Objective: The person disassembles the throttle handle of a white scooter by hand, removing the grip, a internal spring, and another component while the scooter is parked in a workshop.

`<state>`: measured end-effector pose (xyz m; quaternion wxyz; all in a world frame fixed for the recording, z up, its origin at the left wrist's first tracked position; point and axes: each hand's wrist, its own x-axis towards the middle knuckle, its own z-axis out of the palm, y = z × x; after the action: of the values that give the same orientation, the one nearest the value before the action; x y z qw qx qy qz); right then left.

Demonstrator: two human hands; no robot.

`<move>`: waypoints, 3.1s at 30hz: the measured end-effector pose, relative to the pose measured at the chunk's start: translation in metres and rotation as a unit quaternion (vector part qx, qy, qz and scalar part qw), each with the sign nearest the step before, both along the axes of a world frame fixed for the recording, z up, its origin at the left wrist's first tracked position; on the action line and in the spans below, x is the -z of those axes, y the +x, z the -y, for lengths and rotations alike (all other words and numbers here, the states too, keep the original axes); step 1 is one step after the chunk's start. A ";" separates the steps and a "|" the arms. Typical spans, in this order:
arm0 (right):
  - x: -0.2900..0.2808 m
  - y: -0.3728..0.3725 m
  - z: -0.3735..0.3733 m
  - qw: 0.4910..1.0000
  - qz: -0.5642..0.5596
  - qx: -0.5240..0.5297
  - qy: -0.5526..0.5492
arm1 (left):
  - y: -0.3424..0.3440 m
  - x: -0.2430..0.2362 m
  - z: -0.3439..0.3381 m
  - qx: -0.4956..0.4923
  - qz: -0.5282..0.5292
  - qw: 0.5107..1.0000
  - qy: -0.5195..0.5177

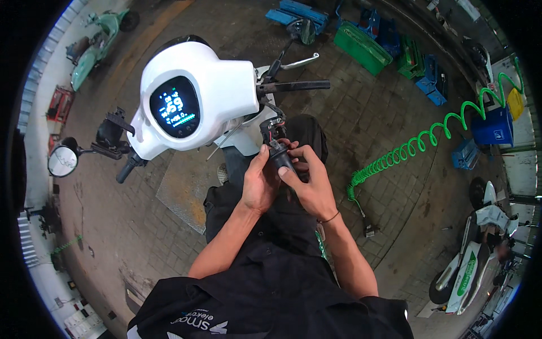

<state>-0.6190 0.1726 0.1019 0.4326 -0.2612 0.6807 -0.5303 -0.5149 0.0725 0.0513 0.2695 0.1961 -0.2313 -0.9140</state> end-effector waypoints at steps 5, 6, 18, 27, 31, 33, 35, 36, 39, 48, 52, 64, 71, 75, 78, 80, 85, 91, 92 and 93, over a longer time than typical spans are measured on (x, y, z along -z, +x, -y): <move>0.003 -0.006 -0.003 0.977 0.202 -0.004 -0.066 | 0.006 0.001 0.006 0.038 -0.005 0.999 -0.009; -0.002 -0.007 -0.005 0.977 0.201 -0.006 -0.066 | 0.007 0.003 0.007 0.036 -0.006 0.999 -0.009; 0.004 0.001 -0.018 0.960 0.276 0.014 -0.043 | 0.001 0.006 0.004 0.006 0.013 1.000 -0.012; -0.007 0.016 -0.007 0.979 -0.199 0.015 -0.038 | 0.000 0.008 0.003 -0.029 0.024 0.999 -0.028; -0.008 0.017 -0.008 0.977 -0.210 0.021 -0.042 | 0.000 0.004 0.002 -0.030 0.018 0.999 -0.017; -0.008 0.017 -0.008 0.976 -0.212 0.021 -0.041 | 0.000 0.003 0.001 -0.031 0.013 0.999 -0.013; -0.006 0.017 -0.009 0.972 -0.229 0.020 -0.043 | -0.001 0.000 0.001 -0.035 0.014 0.999 -0.018; -0.007 0.018 -0.008 0.972 -0.229 0.020 -0.044 | 0.000 0.001 0.001 -0.036 0.014 0.999 -0.019; -0.010 0.019 -0.007 0.973 -0.225 0.018 -0.044 | 0.001 0.004 0.002 -0.031 0.008 0.999 -0.020; -0.011 0.018 -0.008 0.975 -0.217 0.015 -0.037 | 0.001 0.005 0.002 -0.031 0.014 0.999 -0.020; -0.003 0.009 -0.010 0.982 -0.184 -0.010 -0.046 | 0.002 0.005 0.003 -0.016 0.019 0.999 -0.029; -0.002 0.004 -0.016 0.983 0.184 -0.011 -0.002 | -0.001 0.002 0.004 -0.007 0.015 1.000 0.024; -0.005 0.015 -0.006 0.984 -0.172 0.002 -0.038 | 0.000 0.007 0.005 -0.017 0.016 1.000 0.000; -0.007 0.017 -0.005 0.982 -0.185 0.006 -0.037 | -0.001 0.007 0.004 -0.021 0.009 1.000 0.005; -0.001 0.016 -0.005 0.984 -0.172 0.005 -0.037 | -0.001 0.004 0.004 -0.034 0.014 0.999 0.006; 0.018 0.011 -0.007 0.964 -0.240 -0.007 -0.111 | -0.002 0.006 0.005 -0.020 0.025 0.999 -0.015; 0.004 0.011 -0.010 0.953 0.296 -0.036 -0.047 | 0.005 0.003 0.014 0.032 -0.045 0.998 0.021; 0.010 0.006 -0.013 0.916 0.394 -0.062 -0.036 | -0.012 0.009 0.015 0.059 -0.040 0.997 0.014; 0.008 0.006 -0.013 0.930 0.363 -0.059 -0.019 | -0.013 0.015 0.015 0.070 -0.055 0.996 0.006; 0.010 0.006 -0.013 0.930 0.363 -0.056 -0.019 | -0.015 0.016 0.014 0.073 -0.055 0.996 0.007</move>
<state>-0.6130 0.1859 0.0918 0.6742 -0.0967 0.4509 -0.5768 -0.5298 0.0587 0.0356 0.2130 0.1298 -0.2235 -0.9422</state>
